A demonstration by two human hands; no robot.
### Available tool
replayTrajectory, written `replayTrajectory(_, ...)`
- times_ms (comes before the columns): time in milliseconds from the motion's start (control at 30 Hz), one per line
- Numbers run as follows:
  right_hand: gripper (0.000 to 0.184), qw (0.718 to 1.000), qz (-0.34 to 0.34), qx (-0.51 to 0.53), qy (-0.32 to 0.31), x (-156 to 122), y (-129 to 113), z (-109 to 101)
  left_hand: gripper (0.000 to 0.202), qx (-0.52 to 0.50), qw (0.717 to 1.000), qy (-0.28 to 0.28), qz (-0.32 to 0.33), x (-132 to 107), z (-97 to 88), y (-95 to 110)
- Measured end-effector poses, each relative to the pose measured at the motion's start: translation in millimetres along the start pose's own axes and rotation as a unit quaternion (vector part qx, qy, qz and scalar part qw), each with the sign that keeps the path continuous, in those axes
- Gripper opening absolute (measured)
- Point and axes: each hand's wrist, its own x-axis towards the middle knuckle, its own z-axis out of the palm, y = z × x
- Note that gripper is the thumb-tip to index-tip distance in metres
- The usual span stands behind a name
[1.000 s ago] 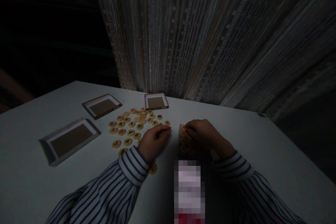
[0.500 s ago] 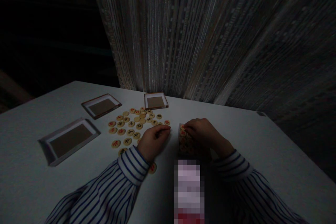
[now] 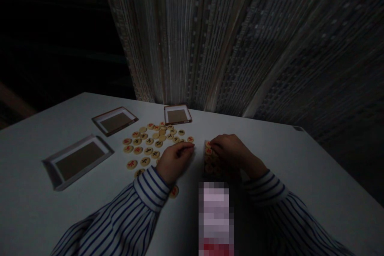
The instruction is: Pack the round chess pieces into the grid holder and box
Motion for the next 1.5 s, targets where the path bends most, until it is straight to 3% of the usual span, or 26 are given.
replayTrajectory(333,0.026,1.0,0.002,-0.001,0.016,-1,1,-5,0.024,-0.001,1.0,0.008,-0.015,1,-0.4,5)
replayTrajectory(633,0.023,0.989,0.038,0.047,0.134,-14,-7,-35,0.025,0.01,0.999,0.033,0.008,2,-8.9,8)
replayTrajectory(833,0.023,0.968,0.053,0.141,0.203,-27,-15,-40,0.023,-0.004,0.998,0.052,0.034,6,-13.2,3)
replayTrajectory(1033,0.023,0.939,0.076,0.255,0.217,-59,-33,-35,0.022,-0.028,0.997,0.064,0.041,5,-23.0,14)
replayTrajectory(1233,0.027,0.911,0.082,0.344,0.211,-84,-55,-20,0.027,0.034,0.991,0.091,0.09,-12,-39.7,18)
replayTrajectory(1400,0.028,0.927,0.067,0.23,0.29,-84,-64,5,0.026,0.124,0.974,0.15,0.113,-34,-54.6,8)
replayTrajectory(1500,0.031,0.941,0.042,0.15,0.302,-84,-64,14,0.026,0.165,0.96,0.193,0.122,-39,-65.2,1)
